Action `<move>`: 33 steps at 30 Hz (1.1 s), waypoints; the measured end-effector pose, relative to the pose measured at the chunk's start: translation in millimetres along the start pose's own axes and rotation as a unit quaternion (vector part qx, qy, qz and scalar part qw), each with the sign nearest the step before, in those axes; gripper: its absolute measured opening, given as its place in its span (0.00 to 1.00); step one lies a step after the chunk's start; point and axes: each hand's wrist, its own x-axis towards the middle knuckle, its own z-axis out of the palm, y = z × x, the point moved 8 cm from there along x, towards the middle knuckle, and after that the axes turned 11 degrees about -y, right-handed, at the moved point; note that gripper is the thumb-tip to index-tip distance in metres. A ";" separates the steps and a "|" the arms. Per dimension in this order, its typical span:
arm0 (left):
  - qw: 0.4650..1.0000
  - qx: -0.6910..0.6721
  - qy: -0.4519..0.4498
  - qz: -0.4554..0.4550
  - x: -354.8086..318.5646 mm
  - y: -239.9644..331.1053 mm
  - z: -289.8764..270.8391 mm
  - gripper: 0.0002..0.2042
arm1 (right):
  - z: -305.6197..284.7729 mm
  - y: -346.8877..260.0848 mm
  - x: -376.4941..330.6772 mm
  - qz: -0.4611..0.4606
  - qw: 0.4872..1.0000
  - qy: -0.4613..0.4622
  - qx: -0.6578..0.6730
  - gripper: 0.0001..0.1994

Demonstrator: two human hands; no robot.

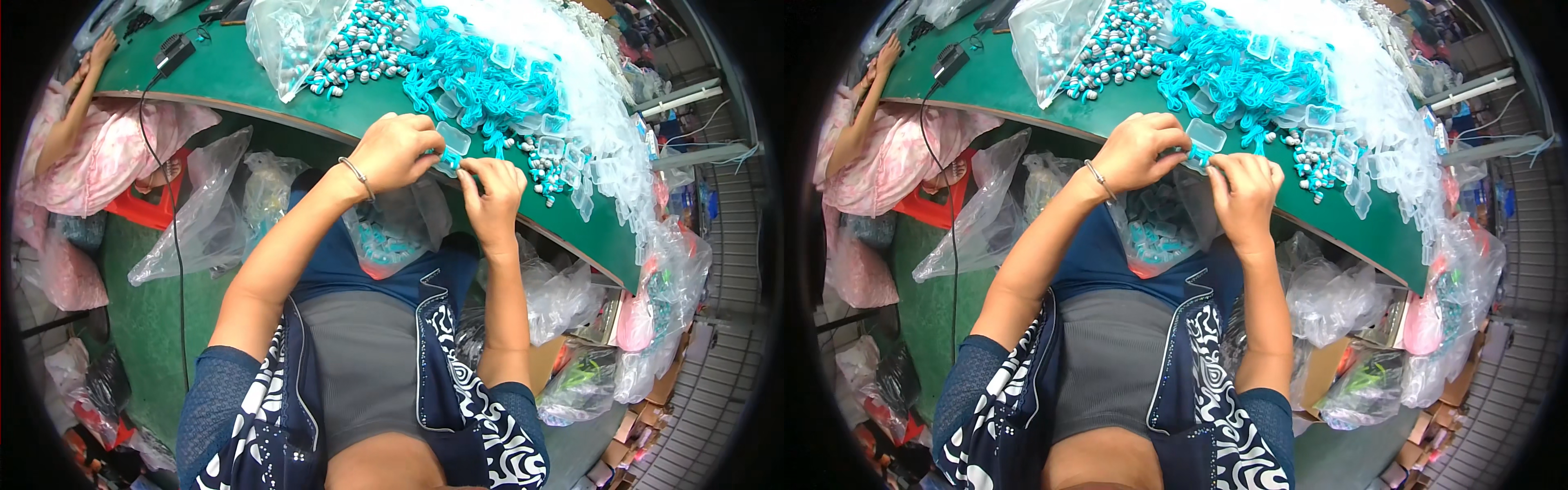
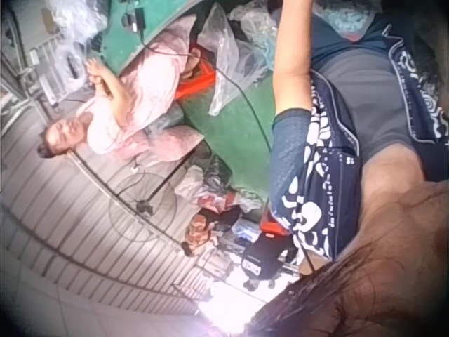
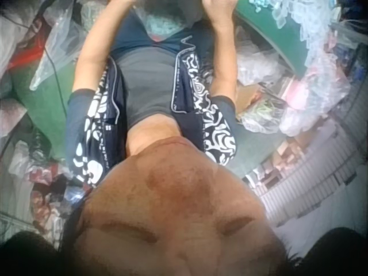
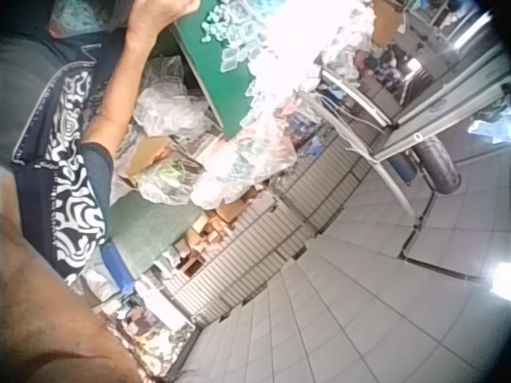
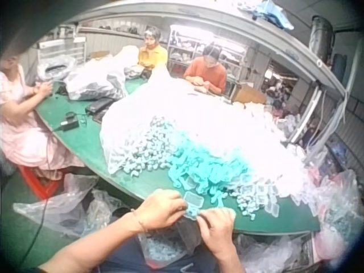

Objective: Placing small items into plastic containers and then into bags.

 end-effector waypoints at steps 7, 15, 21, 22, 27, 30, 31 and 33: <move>0.997 0.066 -0.050 -0.009 4.4 2.1 11.2 0.04 | 10.9 -9.1 9.2 -0.014 0.997 -0.040 -0.066 0.04; 1.000 -0.006 -0.018 -0.018 -0.7 -4.7 8.9 0.14 | 12.9 3.2 10.2 0.016 0.998 -0.056 -0.012 0.05; 0.997 0.037 -0.071 -0.025 0.4 -4.5 17.1 0.20 | 6.9 15.7 16.4 0.042 0.997 -0.017 -0.067 0.05; 0.996 0.034 -0.078 -0.030 -0.2 -4.2 17.9 0.20 | 7.6 17.4 18.3 0.044 0.994 -0.015 -0.101 0.06; 0.998 0.023 -0.058 -0.018 -7.1 -3.6 17.7 0.20 | 24.7 19.2 24.7 0.057 0.989 -0.056 -0.127 0.10; 0.999 0.020 -0.043 -0.002 -7.3 -2.5 17.5 0.21 | 32.5 36.4 28.9 0.091 0.991 -0.094 -0.032 0.10; 0.999 0.016 -0.041 0.001 -7.7 -3.0 18.1 0.22 | 31.7 38.9 30.4 0.087 0.993 -0.084 0.016 0.10; 1.000 -0.007 -0.027 -0.009 -9.1 -4.7 16.1 0.24 | 27.3 37.8 29.9 0.102 0.988 -0.065 0.091 0.11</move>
